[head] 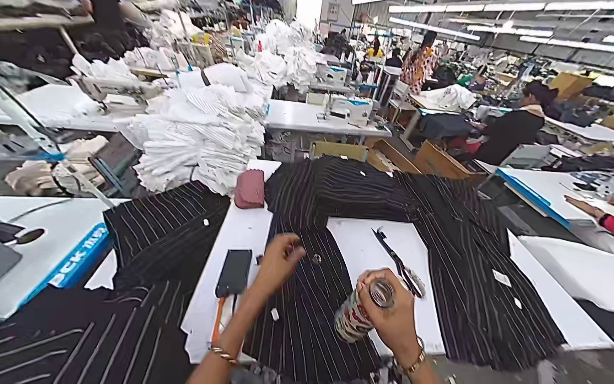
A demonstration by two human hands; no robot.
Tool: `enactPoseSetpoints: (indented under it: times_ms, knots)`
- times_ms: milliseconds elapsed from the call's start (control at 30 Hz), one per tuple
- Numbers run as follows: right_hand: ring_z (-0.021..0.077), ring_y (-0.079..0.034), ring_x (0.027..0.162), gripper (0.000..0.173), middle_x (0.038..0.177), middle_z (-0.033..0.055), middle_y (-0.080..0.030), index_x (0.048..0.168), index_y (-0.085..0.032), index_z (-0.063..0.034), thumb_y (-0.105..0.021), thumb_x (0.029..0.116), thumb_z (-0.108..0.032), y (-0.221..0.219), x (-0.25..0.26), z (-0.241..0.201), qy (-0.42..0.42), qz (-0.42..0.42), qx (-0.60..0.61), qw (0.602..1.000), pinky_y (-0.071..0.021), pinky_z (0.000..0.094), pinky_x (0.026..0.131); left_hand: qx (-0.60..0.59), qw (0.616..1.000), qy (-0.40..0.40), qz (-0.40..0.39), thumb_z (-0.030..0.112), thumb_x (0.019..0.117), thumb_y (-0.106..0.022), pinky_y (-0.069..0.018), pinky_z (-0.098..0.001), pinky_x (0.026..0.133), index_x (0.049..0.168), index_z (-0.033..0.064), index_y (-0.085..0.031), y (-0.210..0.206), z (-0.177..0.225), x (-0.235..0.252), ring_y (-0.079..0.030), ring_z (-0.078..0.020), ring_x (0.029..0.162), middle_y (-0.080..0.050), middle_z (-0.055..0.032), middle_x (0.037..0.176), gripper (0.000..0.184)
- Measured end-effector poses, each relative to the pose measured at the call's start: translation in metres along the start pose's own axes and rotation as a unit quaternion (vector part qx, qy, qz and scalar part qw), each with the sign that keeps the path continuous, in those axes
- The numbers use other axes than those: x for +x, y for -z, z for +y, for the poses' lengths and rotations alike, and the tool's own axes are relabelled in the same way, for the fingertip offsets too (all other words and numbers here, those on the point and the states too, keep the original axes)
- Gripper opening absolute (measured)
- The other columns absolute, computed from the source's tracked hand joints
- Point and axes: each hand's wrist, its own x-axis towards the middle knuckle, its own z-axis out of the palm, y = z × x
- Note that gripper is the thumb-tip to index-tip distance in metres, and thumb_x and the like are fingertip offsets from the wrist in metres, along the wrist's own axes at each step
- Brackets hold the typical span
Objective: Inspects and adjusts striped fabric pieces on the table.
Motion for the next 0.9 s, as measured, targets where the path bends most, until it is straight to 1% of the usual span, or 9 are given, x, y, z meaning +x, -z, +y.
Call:
enactPoseSetpoints:
  times_ms: [67, 167, 267, 367, 533, 633, 733, 833, 900]
  knots:
    - [0.0029, -0.071, 0.087, 0.016, 0.089, -0.0027, -0.074, 0.094, -0.067, -0.0079, -0.075, 0.0829, -0.016, -0.004, 0.002, 0.002, -0.008, 0.002, 0.015, 1.0, -0.0604, 0.0205, 0.081, 0.055, 0.996, 0.038, -0.061, 0.034, 0.0954, -0.071, -0.0441, -0.0552, 0.11, 0.141, -0.003, -0.055, -0.041, -0.031, 0.024, -0.054, -0.0408, 0.131, -0.053, -0.0271, 0.143, 0.061]
    - [0.0016, -0.07, 0.093, 0.019, 0.093, -0.0002, -0.074, 0.097, -0.064, -0.0012, -0.075, 0.0838, -0.01, -0.003, 0.0, -0.001, -0.025, -0.023, 0.039, 0.999, -0.0585, 0.0217, 0.087, 0.151, 0.98, 0.073, -0.108, 0.043, 0.0941, -0.071, -0.0368, -0.0598, 0.115, 0.151, 0.0034, -0.047, -0.078, -0.053, 0.044, -0.044, -0.0388, 0.143, -0.046, -0.0214, 0.154, 0.074]
    - [0.0026, -0.069, 0.097, 0.021, 0.097, 0.0001, -0.073, 0.1, -0.062, 0.0003, -0.073, 0.085, -0.008, 0.0, -0.002, 0.006, -0.02, -0.036, 0.074, 0.996, -0.0574, 0.0246, 0.093, 0.218, 0.962, 0.075, -0.146, 0.039, 0.0972, -0.068, -0.0384, -0.0588, 0.112, 0.151, 0.0084, -0.05, -0.096, -0.057, 0.056, -0.045, -0.0386, 0.141, -0.049, -0.0202, 0.151, 0.064]
    - [0.003, -0.068, 0.102, 0.022, 0.102, -0.0021, -0.072, 0.105, -0.062, -0.0031, -0.073, 0.0874, -0.01, 0.0, -0.008, 0.011, -0.014, -0.04, 0.11, 0.993, -0.0562, 0.0264, 0.097, 0.237, 0.954, 0.071, -0.167, 0.031, 0.0998, -0.065, -0.0388, -0.0563, 0.111, 0.148, 0.0108, -0.053, -0.105, -0.051, 0.059, -0.046, -0.0368, 0.139, -0.051, -0.0185, 0.149, 0.054]
    - [0.0045, -0.068, 0.105, 0.023, 0.105, -0.0003, -0.073, 0.105, -0.062, -0.0029, -0.074, 0.0878, -0.012, 0.0, -0.015, 0.01, -0.02, -0.039, 0.122, 0.992, -0.0558, 0.0273, 0.098, 0.252, 0.952, 0.072, -0.158, 0.029, 0.0972, -0.064, -0.0406, -0.055, 0.11, 0.148, 0.0094, -0.053, -0.107, -0.046, 0.062, -0.047, -0.0372, 0.138, -0.049, -0.0209, 0.149, 0.055]
    - [0.0049, -0.068, 0.106, 0.025, 0.106, 0.0, -0.073, 0.105, -0.061, -0.0023, -0.075, 0.0859, -0.011, 0.001, -0.016, 0.007, -0.03, -0.032, 0.121, 0.992, -0.056, 0.0272, 0.098, 0.179, 0.974, 0.088, -0.11, 0.033, 0.096, -0.063, -0.041, -0.056, 0.111, 0.15, 0.0112, -0.051, -0.102, -0.039, 0.057, -0.048, -0.0397, 0.137, -0.046, -0.0256, 0.148, 0.059]
    - [0.0055, -0.068, 0.105, 0.026, 0.105, 0.0009, -0.073, 0.105, -0.062, -0.002, -0.076, 0.0851, -0.012, 0.0, -0.018, 0.005, -0.034, -0.028, 0.119, 0.992, -0.0566, 0.0275, 0.097, 0.038, 0.995, 0.084, -0.046, 0.031, 0.0965, -0.065, -0.0482, -0.0509, 0.101, 0.136, 0.0061, -0.063, -0.089, -0.031, 0.042, -0.058, -0.0381, 0.117, -0.056, -0.0265, 0.13, 0.046]
    - [0.0047, -0.068, 0.106, 0.03, 0.107, 0.0025, -0.073, 0.106, -0.062, -0.0004, -0.078, 0.0835, -0.013, 0.0, -0.018, 0.002, -0.043, -0.03, 0.109, 0.993, -0.0562, 0.0259, 0.097, -0.163, 0.984, 0.07, 0.007, 0.021, 0.0973, -0.067, -0.0525, -0.0377, 0.081, 0.126, 0.0012, -0.065, -0.07, -0.009, 0.023, -0.062, -0.0197, 0.085, -0.065, -0.0131, 0.1, 0.035]
    - [0.0057, -0.067, 0.107, 0.037, 0.109, 0.0047, -0.072, 0.108, -0.063, 0.0016, -0.081, 0.0794, -0.013, 0.0, -0.019, 0.0, -0.058, -0.021, 0.1, 0.993, -0.0559, 0.0252, 0.097, -0.313, 0.948, 0.046, 0.025, 0.01, 0.0962, -0.067, -0.0587, -0.0312, 0.081, 0.123, -0.0022, -0.063, -0.058, 0.018, 0.004, -0.069, -0.0127, 0.082, -0.07, -0.007, 0.094, 0.03]
